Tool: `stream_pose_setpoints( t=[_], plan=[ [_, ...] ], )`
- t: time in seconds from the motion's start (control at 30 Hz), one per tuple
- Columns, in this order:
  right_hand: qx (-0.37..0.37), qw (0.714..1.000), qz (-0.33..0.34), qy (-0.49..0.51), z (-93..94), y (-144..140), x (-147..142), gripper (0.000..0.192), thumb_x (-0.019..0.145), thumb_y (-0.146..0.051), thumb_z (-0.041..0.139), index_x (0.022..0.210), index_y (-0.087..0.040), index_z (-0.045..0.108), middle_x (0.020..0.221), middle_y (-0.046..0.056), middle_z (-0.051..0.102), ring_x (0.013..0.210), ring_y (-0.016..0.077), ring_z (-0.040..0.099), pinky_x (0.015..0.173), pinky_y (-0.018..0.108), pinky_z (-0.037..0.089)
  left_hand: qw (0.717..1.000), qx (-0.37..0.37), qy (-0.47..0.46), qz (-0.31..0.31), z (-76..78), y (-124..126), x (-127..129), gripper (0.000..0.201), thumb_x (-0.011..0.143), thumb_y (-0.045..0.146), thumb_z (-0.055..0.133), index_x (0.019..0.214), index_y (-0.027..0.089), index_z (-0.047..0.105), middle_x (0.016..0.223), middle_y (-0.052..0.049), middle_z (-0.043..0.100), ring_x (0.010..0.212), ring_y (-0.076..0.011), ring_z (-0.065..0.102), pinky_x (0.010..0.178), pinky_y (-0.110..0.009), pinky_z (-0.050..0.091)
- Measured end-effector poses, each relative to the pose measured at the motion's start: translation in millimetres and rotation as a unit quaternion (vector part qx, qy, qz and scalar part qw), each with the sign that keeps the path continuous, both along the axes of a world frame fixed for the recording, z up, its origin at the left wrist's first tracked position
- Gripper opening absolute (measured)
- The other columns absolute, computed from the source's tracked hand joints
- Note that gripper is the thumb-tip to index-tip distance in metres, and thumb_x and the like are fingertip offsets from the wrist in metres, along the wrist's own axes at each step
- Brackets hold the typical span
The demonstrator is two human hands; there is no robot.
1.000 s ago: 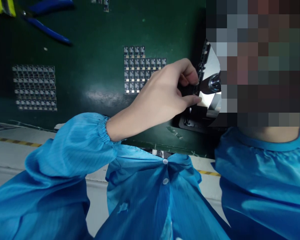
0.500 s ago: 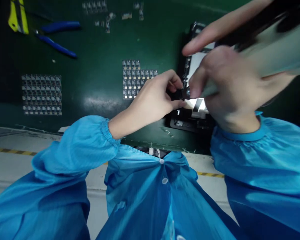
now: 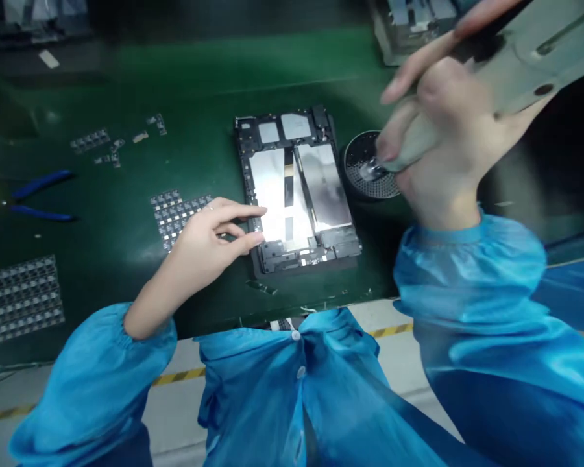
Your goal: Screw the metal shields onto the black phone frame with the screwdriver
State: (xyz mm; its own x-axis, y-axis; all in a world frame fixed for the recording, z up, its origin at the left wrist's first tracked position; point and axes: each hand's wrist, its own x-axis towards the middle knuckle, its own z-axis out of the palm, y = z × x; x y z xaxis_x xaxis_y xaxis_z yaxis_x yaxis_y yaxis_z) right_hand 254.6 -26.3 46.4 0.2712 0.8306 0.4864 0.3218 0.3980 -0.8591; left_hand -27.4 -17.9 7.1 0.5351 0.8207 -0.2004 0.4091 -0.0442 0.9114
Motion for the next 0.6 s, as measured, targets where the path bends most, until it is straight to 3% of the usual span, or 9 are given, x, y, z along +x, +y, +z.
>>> stream_pose_setpoints(
  t=[0.1,0.23,0.4,0.53,0.6],
  plan=[
    [0.069,0.997,0.031,0.031,-19.7,12.2,29.6,0.039,0.105,-0.041,0.045,0.122,-0.009,0.033,0.093,-0.002,0.043,0.072,-0.011,0.056,0.057,0.0,0.039,0.997,-0.021,0.07,-0.034,9.9,15.7,2.3,0.038,0.09,0.045,0.093,0.126,0.035,0.087,0.135,-0.006,0.075,0.083,-0.015,0.081,0.075,-0.024,0.071],
    [0.122,0.989,0.062,0.062,-34.7,17.6,40.0,0.031,0.1,-0.024,0.051,0.117,-0.01,0.029,0.083,-0.001,0.028,0.061,-0.0049,0.046,0.05,0.015,0.033,0.989,-0.037,0.131,-0.054,20.7,29.9,5.0,0.039,0.083,0.049,0.099,0.119,0.039,0.088,0.12,-0.002,0.079,0.085,-0.0156,0.08,0.068,-0.019,0.067],
    [0.108,0.988,0.078,0.082,-34.3,16.8,42.2,0.037,0.101,-0.029,0.057,0.12,-0.009,0.032,0.09,0.002,0.034,0.068,-0.0067,0.047,0.052,0.014,0.035,0.994,-0.032,0.098,-0.047,21.7,25.4,3.1,0.037,0.087,0.043,0.096,0.123,0.041,0.088,0.118,-0.002,0.075,0.088,-0.0129,0.073,0.082,-0.021,0.068],
    [0.109,0.983,0.091,0.113,-41.9,21.3,49.1,0.043,0.099,-0.034,0.064,0.121,-0.008,0.038,0.097,0.003,0.043,0.071,-0.0066,0.049,0.051,0.014,0.037,0.995,-0.026,0.089,-0.044,20.7,21.1,2.9,0.038,0.086,0.038,0.097,0.123,0.04,0.088,0.12,-0.003,0.076,0.088,-0.0142,0.071,0.08,-0.024,0.068],
    [0.11,0.983,0.087,0.12,-49.0,25.2,53.4,0.05,0.096,-0.039,0.069,0.123,-0.008,0.041,0.11,0.004,0.048,0.072,-0.0067,0.051,0.051,0.015,0.038,0.995,-0.022,0.088,-0.046,20.7,21.1,3.0,0.039,0.086,0.037,0.097,0.123,0.039,0.088,0.119,-0.004,0.076,0.088,-0.0148,0.071,0.08,-0.025,0.068]
  ],
)
